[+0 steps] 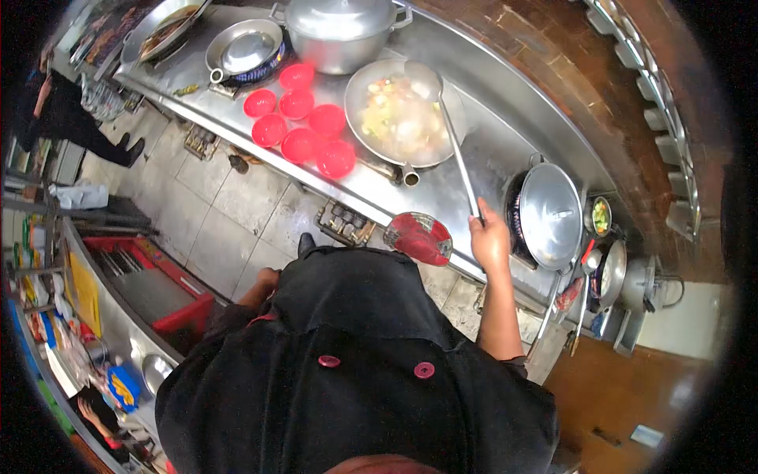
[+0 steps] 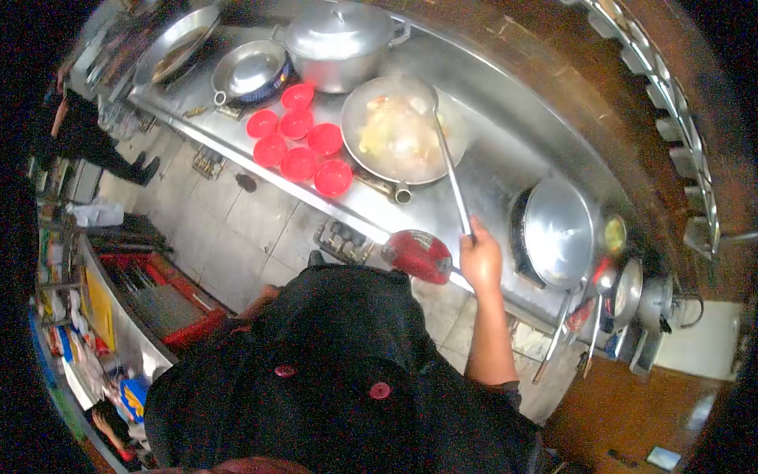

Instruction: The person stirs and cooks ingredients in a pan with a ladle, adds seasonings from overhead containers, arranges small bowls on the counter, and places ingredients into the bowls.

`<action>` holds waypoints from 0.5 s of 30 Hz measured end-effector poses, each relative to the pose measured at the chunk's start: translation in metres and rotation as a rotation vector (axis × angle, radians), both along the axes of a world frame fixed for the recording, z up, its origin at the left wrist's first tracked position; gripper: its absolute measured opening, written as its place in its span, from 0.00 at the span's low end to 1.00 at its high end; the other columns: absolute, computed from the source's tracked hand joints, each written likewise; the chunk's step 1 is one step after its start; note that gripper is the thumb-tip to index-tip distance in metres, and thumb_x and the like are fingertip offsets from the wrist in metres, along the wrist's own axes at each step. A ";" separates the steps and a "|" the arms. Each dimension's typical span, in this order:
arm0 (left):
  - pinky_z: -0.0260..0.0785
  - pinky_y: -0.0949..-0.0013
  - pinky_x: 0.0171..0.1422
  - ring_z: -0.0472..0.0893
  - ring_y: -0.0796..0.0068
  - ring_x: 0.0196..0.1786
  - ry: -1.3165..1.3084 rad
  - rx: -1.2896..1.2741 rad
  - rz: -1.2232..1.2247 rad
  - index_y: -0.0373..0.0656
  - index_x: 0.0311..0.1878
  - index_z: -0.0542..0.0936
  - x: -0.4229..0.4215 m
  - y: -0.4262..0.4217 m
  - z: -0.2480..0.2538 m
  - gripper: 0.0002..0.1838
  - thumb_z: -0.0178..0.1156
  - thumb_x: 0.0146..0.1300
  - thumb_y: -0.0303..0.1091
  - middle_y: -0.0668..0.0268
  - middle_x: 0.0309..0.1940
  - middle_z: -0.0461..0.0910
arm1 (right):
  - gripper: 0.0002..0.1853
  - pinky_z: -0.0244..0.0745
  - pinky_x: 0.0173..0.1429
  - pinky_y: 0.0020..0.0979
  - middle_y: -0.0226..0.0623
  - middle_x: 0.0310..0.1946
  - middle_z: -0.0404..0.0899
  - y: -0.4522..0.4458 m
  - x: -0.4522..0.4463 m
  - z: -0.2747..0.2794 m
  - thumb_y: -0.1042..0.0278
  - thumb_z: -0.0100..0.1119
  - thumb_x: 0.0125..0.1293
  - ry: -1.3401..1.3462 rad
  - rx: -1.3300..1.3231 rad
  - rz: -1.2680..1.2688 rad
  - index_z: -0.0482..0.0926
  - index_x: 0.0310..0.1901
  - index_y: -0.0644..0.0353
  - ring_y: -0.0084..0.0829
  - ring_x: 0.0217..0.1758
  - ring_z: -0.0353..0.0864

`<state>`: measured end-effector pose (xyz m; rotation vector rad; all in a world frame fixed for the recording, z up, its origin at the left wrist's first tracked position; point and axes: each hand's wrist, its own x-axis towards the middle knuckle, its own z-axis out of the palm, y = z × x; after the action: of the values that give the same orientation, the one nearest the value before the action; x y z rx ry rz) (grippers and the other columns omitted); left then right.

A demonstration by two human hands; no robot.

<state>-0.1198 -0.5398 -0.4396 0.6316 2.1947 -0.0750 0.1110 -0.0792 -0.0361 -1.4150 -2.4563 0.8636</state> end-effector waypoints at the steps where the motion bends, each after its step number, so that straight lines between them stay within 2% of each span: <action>1: 0.70 0.52 0.52 0.78 0.49 0.49 -0.017 -0.060 0.155 0.40 0.40 0.82 -0.016 0.006 0.010 0.23 0.47 0.63 0.50 0.48 0.42 0.80 | 0.22 0.68 0.60 0.36 0.55 0.50 0.76 0.001 -0.008 -0.014 0.69 0.54 0.60 0.064 0.033 0.033 0.73 0.58 0.62 0.48 0.56 0.75; 2: 0.70 0.52 0.52 0.78 0.49 0.49 -0.019 -0.049 0.140 0.40 0.40 0.82 -0.033 0.004 0.011 0.23 0.47 0.63 0.50 0.48 0.42 0.80 | 0.22 0.68 0.59 0.37 0.55 0.49 0.76 -0.005 -0.022 -0.012 0.69 0.53 0.60 0.030 0.082 0.030 0.73 0.57 0.62 0.49 0.55 0.75; 4: 0.72 0.53 0.45 0.81 0.53 0.39 0.138 0.177 -0.423 0.38 0.33 0.81 -0.065 -0.009 0.020 0.22 0.48 0.63 0.48 0.50 0.34 0.81 | 0.21 0.69 0.58 0.38 0.55 0.48 0.77 -0.013 -0.047 -0.015 0.68 0.53 0.60 -0.010 0.132 0.015 0.73 0.56 0.62 0.50 0.54 0.75; 5: 0.72 0.53 0.45 0.81 0.53 0.39 0.138 0.183 -0.434 0.38 0.33 0.81 -0.074 -0.010 0.030 0.22 0.48 0.63 0.48 0.50 0.34 0.81 | 0.21 0.69 0.58 0.39 0.54 0.48 0.77 -0.014 -0.058 -0.023 0.68 0.52 0.60 -0.034 0.139 0.003 0.74 0.56 0.62 0.51 0.53 0.76; 7: 0.72 0.55 0.35 0.80 0.58 0.26 -0.196 0.238 0.455 0.36 0.29 0.80 -0.085 0.004 0.091 0.21 0.50 0.62 0.46 0.52 0.25 0.81 | 0.21 0.70 0.57 0.39 0.54 0.47 0.77 -0.016 -0.080 -0.025 0.68 0.52 0.60 -0.054 0.148 -0.022 0.74 0.55 0.62 0.52 0.52 0.76; 8: 0.70 0.59 0.28 0.77 0.63 0.19 -0.196 0.183 0.383 0.35 0.27 0.78 -0.098 -0.002 0.079 0.21 0.51 0.61 0.46 0.56 0.18 0.79 | 0.21 0.70 0.57 0.37 0.54 0.48 0.78 -0.020 -0.088 -0.024 0.69 0.53 0.60 -0.082 0.091 -0.051 0.74 0.55 0.63 0.49 0.53 0.76; 9: 0.70 0.59 0.28 0.77 0.63 0.19 -0.200 0.179 0.370 0.35 0.27 0.78 -0.109 -0.010 0.065 0.21 0.51 0.61 0.46 0.56 0.18 0.79 | 0.20 0.70 0.57 0.35 0.54 0.48 0.78 -0.023 -0.094 -0.023 0.70 0.55 0.61 -0.112 0.032 -0.082 0.74 0.56 0.63 0.46 0.54 0.77; 11: 0.70 0.60 0.27 0.78 0.65 0.19 -0.131 0.175 0.049 0.36 0.26 0.78 -0.127 -0.030 0.027 0.20 0.50 0.62 0.45 0.57 0.17 0.79 | 0.21 0.70 0.57 0.35 0.54 0.48 0.78 -0.026 -0.101 -0.023 0.70 0.55 0.60 -0.089 -0.059 -0.102 0.74 0.56 0.63 0.46 0.54 0.77; 12: 0.70 0.60 0.27 0.78 0.65 0.19 -0.137 0.176 0.039 0.36 0.26 0.78 -0.133 -0.037 0.017 0.20 0.50 0.62 0.45 0.57 0.17 0.79 | 0.21 0.70 0.57 0.35 0.54 0.48 0.78 -0.027 -0.103 -0.024 0.70 0.55 0.60 -0.058 -0.145 -0.104 0.73 0.56 0.62 0.45 0.55 0.77; 15: 0.71 0.60 0.28 0.78 0.65 0.20 -0.165 0.216 -0.013 0.39 0.26 0.78 -0.145 -0.049 0.000 0.19 0.48 0.62 0.44 0.59 0.18 0.79 | 0.22 0.71 0.54 0.38 0.54 0.47 0.78 -0.039 -0.104 -0.021 0.69 0.54 0.60 0.034 -0.177 -0.174 0.73 0.57 0.61 0.49 0.51 0.78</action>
<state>-0.2644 -0.5888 -0.4398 0.7443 2.0539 0.2031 0.0069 -0.1182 -0.0570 -1.6291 -2.2383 1.0775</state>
